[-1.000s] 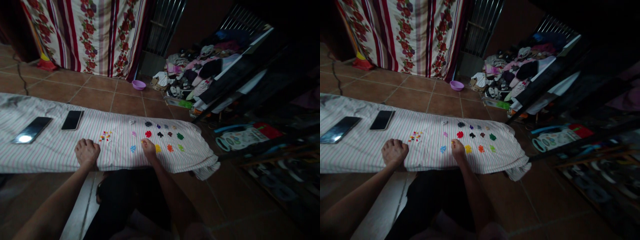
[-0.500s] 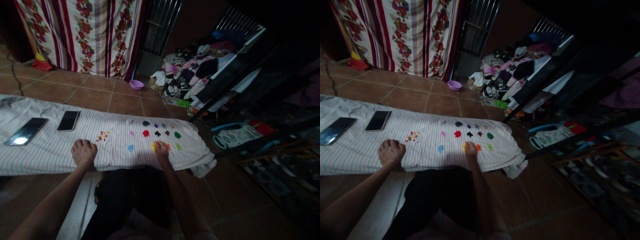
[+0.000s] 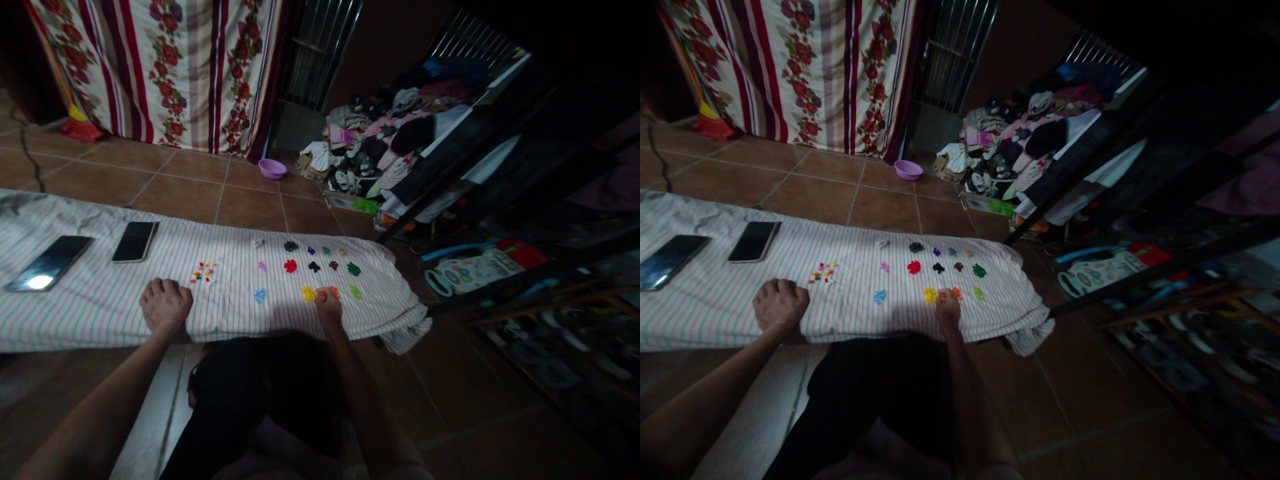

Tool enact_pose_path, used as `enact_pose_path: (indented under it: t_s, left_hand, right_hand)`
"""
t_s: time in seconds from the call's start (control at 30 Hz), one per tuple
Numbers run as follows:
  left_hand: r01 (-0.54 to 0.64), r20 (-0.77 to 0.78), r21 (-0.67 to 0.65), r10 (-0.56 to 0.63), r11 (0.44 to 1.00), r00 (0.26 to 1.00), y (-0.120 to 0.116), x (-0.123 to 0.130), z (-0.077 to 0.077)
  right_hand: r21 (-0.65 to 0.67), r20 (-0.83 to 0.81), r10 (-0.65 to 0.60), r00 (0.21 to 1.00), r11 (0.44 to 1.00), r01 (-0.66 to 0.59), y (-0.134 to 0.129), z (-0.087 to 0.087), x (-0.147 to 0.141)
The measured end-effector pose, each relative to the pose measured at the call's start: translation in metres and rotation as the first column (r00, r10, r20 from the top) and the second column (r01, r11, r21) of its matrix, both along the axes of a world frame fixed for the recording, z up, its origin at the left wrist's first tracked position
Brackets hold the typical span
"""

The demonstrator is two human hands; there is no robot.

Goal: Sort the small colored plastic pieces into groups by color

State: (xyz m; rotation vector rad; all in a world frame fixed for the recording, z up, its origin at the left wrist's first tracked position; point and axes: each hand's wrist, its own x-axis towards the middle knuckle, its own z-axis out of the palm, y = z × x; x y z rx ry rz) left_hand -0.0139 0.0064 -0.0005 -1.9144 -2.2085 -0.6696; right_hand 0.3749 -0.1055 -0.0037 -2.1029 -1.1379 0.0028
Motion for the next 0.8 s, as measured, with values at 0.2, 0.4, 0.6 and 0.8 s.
enact_pose_path:
  t_s: [0.2, 0.4, 0.6, 0.8]
  left_hand:
    - [0.000, 0.004, -0.004, 0.000, 1.000, 1.000, 0.000, 0.000, 0.000]
    - [-0.008, -0.026, 0.011, 0.009, 1.000, 1.000, -0.001, 0.001, 0.002]
    - [-0.003, -0.022, 0.007, 0.004, 1.000, 1.000, -0.001, 0.001, 0.003]
    - [-0.003, -0.012, -0.001, 0.003, 1.000, 1.000, -0.002, 0.002, 0.005]
  right_hand:
    - [-0.027, -0.042, 0.031, 0.999, 0.999, -0.032, 0.000, 0.001, 0.000]
    - [0.001, -0.093, 0.066, 0.993, 0.998, -0.066, 0.002, -0.002, -0.001]
    - [-0.007, -0.045, 0.093, 0.995, 0.996, -0.093, 0.002, -0.006, 0.001]
    - [0.007, -0.005, 0.096, 0.995, 0.995, -0.096, 0.002, -0.011, 0.004]
